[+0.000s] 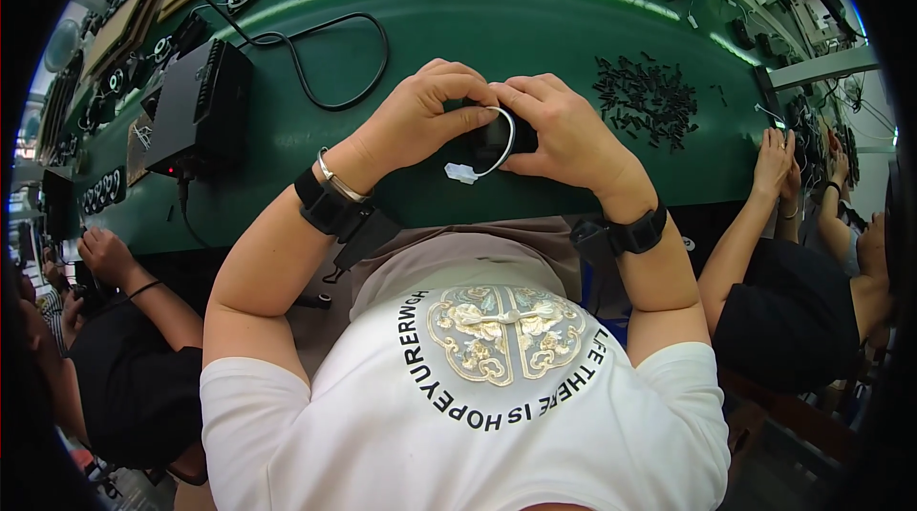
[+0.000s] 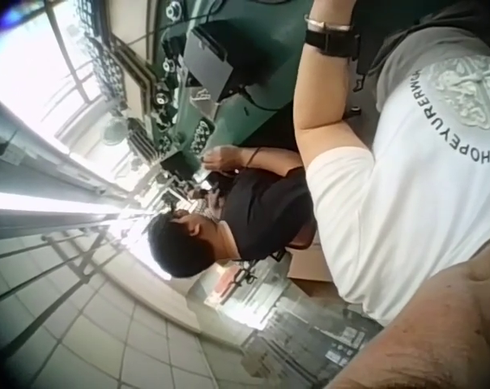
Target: The person assembles speakers by placing a speaker component into a housing, threading a wire through the casing, and fitting the back cover. They then pick up screws from the table and insert them into the housing by hand, repeating the process for multiple units.
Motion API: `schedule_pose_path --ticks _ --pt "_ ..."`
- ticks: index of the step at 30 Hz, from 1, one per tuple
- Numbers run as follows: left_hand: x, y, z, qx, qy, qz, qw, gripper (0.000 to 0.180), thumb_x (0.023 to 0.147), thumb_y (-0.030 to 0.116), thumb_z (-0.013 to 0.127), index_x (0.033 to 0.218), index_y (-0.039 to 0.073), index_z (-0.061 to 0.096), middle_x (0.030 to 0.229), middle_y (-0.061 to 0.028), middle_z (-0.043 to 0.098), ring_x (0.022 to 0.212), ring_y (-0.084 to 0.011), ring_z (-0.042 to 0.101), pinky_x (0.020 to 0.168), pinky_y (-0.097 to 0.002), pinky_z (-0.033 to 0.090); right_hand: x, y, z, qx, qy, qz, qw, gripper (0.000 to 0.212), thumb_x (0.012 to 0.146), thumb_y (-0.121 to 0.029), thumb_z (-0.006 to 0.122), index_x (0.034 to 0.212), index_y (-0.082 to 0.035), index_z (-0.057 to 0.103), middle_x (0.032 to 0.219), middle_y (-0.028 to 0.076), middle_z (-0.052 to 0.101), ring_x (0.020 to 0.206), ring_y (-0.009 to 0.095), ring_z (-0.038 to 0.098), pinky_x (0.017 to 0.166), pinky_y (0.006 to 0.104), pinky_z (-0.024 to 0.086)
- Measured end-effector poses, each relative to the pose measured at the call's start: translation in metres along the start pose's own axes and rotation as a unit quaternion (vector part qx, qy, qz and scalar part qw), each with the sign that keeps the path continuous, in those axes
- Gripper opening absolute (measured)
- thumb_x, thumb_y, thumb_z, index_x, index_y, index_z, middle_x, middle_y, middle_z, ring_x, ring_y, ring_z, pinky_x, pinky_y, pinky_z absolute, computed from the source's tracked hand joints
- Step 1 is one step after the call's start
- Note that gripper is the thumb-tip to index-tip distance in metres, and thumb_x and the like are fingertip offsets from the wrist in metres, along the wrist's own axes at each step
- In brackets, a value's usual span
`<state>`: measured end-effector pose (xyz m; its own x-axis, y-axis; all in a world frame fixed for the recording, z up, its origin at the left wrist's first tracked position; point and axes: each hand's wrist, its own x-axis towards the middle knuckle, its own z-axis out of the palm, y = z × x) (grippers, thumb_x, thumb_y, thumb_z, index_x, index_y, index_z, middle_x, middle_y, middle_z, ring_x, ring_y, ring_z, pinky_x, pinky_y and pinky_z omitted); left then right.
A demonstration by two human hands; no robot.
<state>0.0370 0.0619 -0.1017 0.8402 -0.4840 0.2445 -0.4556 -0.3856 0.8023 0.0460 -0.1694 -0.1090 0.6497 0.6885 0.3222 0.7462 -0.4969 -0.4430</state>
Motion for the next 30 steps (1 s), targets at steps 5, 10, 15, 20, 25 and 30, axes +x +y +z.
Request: schedule_pose_path --ticks 5,10,15,20,25,30 --pt "-0.012 -0.001 0.001 0.112 -0.031 -0.009 0.993 0.095 0.067 0.018 0.084 0.148 0.009 0.036 0.125 -0.0123 0.054 0.123 -0.0314 0.047 0.107 -0.04 0.037 0.004 0.001 -0.005 -0.01 -0.034 0.0 0.999 0.079 0.059 -0.024 0.087 0.129 0.0 0.057 0.123 0.017 0.06 0.11 0.035 0.056 0.094 0.0413 0.049" --pt "-0.013 -0.006 0.013 0.218 -0.014 0.023 0.976 0.112 0.063 0.028 0.085 0.152 0.006 0.021 0.121 -0.0179 0.056 0.12 -0.0368 0.048 0.109 -0.0465 0.033 0.008 -0.001 -0.005 -0.027 -0.041 0.001 0.999 0.08 0.059 -0.026 0.087 0.128 0.001 0.057 0.122 0.017 0.06 0.109 0.035 0.056 0.093 0.0416 0.049" --pt "-0.014 -0.005 0.012 0.197 -0.009 0.014 0.98 0.11 0.063 0.027 0.085 0.151 0.005 0.023 0.12 -0.0188 0.056 0.12 -0.0374 0.048 0.11 -0.0473 0.032 0.006 -0.008 -0.006 -0.044 -0.041 0.015 0.998 0.081 0.059 -0.028 0.088 0.127 0.003 0.057 0.12 0.017 0.06 0.108 0.035 0.057 0.093 0.0417 0.049" --pt "-0.014 -0.006 0.012 0.2 -0.01 0.024 0.979 0.111 0.063 0.026 0.085 0.152 0.004 0.022 0.118 -0.0187 0.056 0.119 -0.0375 0.049 0.109 -0.0471 0.033 0.006 -0.009 -0.004 -0.047 -0.036 0.014 0.998 0.078 0.06 -0.027 0.087 0.126 0.003 0.057 0.118 0.017 0.061 0.107 0.035 0.057 0.092 0.0415 0.05" --pt "-0.015 -0.006 0.014 0.168 -0.005 0.028 0.985 0.113 0.062 0.023 0.087 0.152 0.005 0.021 0.116 -0.018 0.057 0.118 -0.0376 0.05 0.108 -0.046 0.034 0.0 -0.002 0.005 -0.027 0.01 -0.01 1.0 0.076 0.061 -0.027 0.086 0.125 0.001 0.059 0.116 0.015 0.061 0.105 0.033 0.056 0.091 0.0417 0.05" --pt "-0.014 -0.006 0.011 0.161 -0.008 0.03 0.986 0.114 0.062 0.022 0.087 0.153 0.005 0.02 0.115 -0.0174 0.058 0.117 -0.0376 0.05 0.107 -0.0455 0.035 0.0 0.001 0.005 -0.02 0.022 -0.024 0.999 0.076 0.061 -0.028 0.086 0.126 0.001 0.058 0.115 0.016 0.061 0.105 0.033 0.055 0.091 0.0416 0.05"
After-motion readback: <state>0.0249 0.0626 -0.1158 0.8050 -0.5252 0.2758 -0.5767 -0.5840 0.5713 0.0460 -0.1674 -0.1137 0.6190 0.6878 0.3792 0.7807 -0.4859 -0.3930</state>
